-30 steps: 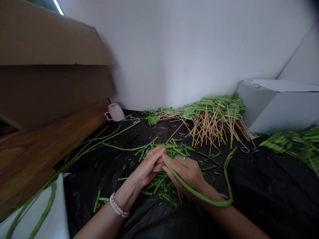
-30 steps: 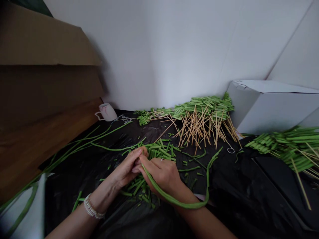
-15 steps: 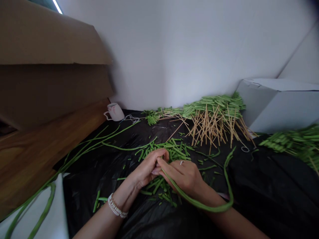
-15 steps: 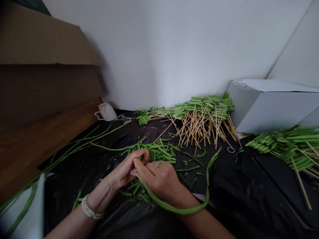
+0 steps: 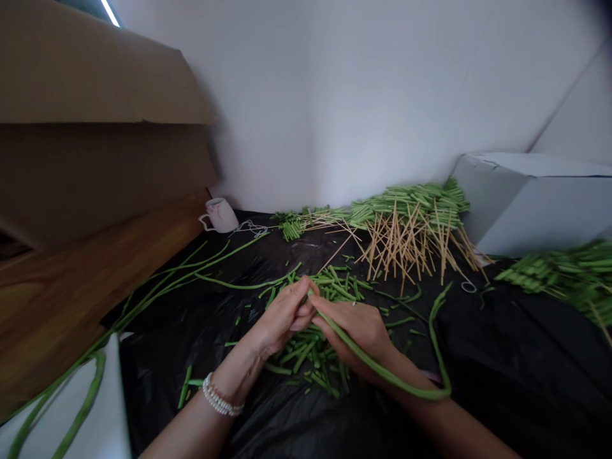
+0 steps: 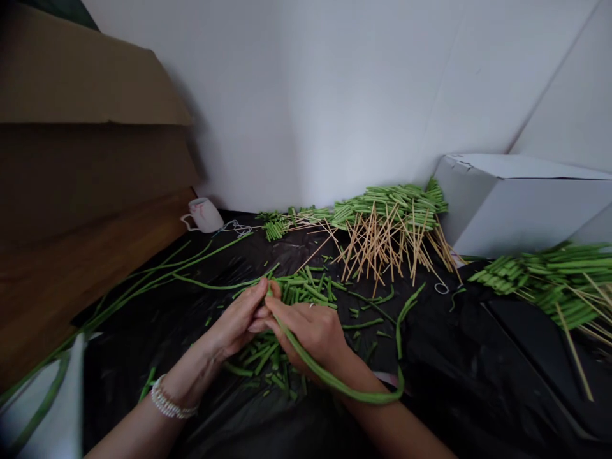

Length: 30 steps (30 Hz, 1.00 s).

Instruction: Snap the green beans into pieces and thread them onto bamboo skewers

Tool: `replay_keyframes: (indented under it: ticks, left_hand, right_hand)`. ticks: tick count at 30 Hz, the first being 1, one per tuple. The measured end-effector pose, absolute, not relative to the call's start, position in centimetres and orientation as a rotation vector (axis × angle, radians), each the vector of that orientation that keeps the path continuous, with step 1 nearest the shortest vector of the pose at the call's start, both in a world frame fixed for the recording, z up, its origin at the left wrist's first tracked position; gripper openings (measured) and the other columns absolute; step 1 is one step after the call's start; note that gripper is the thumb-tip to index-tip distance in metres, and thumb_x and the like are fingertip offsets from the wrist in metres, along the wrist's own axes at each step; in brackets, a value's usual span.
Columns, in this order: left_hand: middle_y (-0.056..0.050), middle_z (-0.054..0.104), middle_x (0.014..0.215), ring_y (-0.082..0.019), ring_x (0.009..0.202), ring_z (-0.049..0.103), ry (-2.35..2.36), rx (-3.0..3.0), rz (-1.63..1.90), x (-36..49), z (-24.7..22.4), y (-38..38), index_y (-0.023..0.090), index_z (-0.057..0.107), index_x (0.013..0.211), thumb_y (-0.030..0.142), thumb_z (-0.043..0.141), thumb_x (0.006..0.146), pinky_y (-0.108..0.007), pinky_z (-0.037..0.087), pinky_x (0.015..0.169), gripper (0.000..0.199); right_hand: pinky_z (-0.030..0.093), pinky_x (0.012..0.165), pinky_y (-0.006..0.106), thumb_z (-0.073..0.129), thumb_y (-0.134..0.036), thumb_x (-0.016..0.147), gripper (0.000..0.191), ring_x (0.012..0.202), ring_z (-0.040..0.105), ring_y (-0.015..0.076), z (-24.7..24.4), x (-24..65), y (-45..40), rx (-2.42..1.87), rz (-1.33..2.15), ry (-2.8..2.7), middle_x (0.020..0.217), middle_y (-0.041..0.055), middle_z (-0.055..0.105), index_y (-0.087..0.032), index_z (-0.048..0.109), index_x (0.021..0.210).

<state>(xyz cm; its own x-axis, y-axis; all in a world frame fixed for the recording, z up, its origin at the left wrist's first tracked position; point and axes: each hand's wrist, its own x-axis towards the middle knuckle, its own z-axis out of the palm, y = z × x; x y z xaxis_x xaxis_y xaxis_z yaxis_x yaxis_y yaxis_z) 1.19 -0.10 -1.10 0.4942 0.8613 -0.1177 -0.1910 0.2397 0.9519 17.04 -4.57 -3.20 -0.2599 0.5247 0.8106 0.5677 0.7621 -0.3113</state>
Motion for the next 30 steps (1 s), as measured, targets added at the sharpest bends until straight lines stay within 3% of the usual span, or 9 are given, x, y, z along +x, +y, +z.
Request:
replay_keyframes:
  ticks: [2, 5, 8, 11, 16, 21, 26, 30]
  left_hand:
    - [0.010, 0.024, 0.049, -0.003, 0.040, 0.013, 0.727, 1.145, 0.838, 1.1, -1.2, 0.0, 0.016, 0.050, 0.069, 0.060, 0.057, 0.086, -0.017, 0.010, 0.039, 0.047]
    - [0.008, 0.029, 0.048, -0.003, 0.039, 0.018, 0.697, 1.260, 0.792, 0.9, -1.4, 0.0, 0.017, 0.045, 0.059, 0.057, 0.058, 0.086, -0.020, 0.010, 0.039, 0.050]
    - [0.008, 0.028, 0.046, -0.004, 0.038, 0.020, 0.674, 1.339, 0.677, 0.8, -1.1, -0.1, 0.017, 0.041, 0.055, 0.054, 0.055, 0.088, -0.021, 0.010, 0.040, 0.052]
    - [0.008, 0.026, 0.045, -0.004, 0.038, 0.019, 0.702, 1.330, 0.678, 0.7, -0.8, -0.1, 0.017, 0.044, 0.055, 0.052, 0.053, 0.090, -0.021, 0.009, 0.040, 0.050]
    - [0.010, 0.028, 0.046, -0.005, 0.042, 0.018, 0.778, 1.340, 0.810, 0.8, -0.9, 0.2, 0.015, 0.062, 0.075, 0.054, 0.062, 0.084, -0.020, 0.013, 0.042, 0.040]
    - [0.004, 0.047, 0.057, -0.006, 0.049, 0.034, 0.832, 1.483, 0.704, 0.9, -0.6, -0.2, 0.013, 0.061, 0.067, 0.046, 0.074, 0.075, -0.020, 0.025, 0.047, 0.036]
    - [0.008, 0.035, 0.048, -0.005, 0.042, 0.021, 0.822, 1.399, 0.557, 0.3, -0.1, -0.4, 0.016, 0.057, 0.067, 0.047, 0.070, 0.077, -0.022, 0.012, 0.042, 0.035]
    - [0.006, 0.041, 0.053, -0.007, 0.045, 0.029, 0.816, 1.441, 0.553, 0.2, -0.1, -0.3, 0.016, 0.061, 0.074, 0.046, 0.067, 0.080, -0.020, 0.019, 0.044, 0.032]
  right_hand:
    - [0.056, 0.063, 0.026, 0.053, -0.025, 0.094, 0.026, 0.069, 0.070, 0.0146, -2.5, 17.2, -4.8, -0.898, 0.220, -1.759, 0.089, 0.0036, 0.076, -0.023, 0.067, 0.116]
    - [0.048, 0.044, 0.022, 0.056, -0.035, 0.092, 0.020, 0.046, 0.058, 0.0108, -1.7, 17.9, -4.4, -1.030, 0.633, -1.397, 0.065, -0.0008, 0.069, -0.021, 0.070, 0.097]
    - [0.036, 0.036, 0.019, 0.059, -0.048, 0.089, 0.030, 0.038, 0.047, 0.0078, -1.6, 19.0, -3.2, -1.029, 0.891, -1.067, 0.053, -0.0037, 0.060, -0.019, 0.065, 0.081]
    - [0.033, 0.035, 0.017, 0.061, -0.054, 0.085, 0.037, 0.037, 0.043, 0.0067, -1.7, 19.7, -2.3, -1.006, 0.974, -0.953, 0.049, -0.0045, 0.056, -0.018, 0.062, 0.075]
    - [0.036, 0.039, 0.019, 0.061, -0.052, 0.085, 0.037, 0.039, 0.046, 0.0074, -1.5, 18.9, -3.1, -1.032, 1.102, -1.208, 0.048, -0.0046, 0.055, -0.018, 0.058, 0.069]
    - [0.036, 0.039, 0.019, 0.064, -0.048, 0.083, 0.033, 0.039, 0.047, 0.0076, -1.6, 18.2, -3.5, -1.006, 1.203, -1.288, 0.048, -0.0056, 0.055, -0.018, 0.058, 0.071]
    - [0.034, 0.038, 0.018, 0.068, -0.047, 0.080, 0.030, 0.040, 0.047, 0.0068, -1.7, 18.9, -3.0, -0.900, 1.258, -1.068, 0.054, -0.0056, 0.059, -0.019, 0.058, 0.082]
    - [0.037, 0.039, 0.019, 0.069, -0.045, 0.079, 0.029, 0.041, 0.049, 0.0075, -1.5, 18.9, -3.1, -0.932, 1.207, -1.145, 0.055, -0.0044, 0.060, -0.019, 0.057, 0.076]
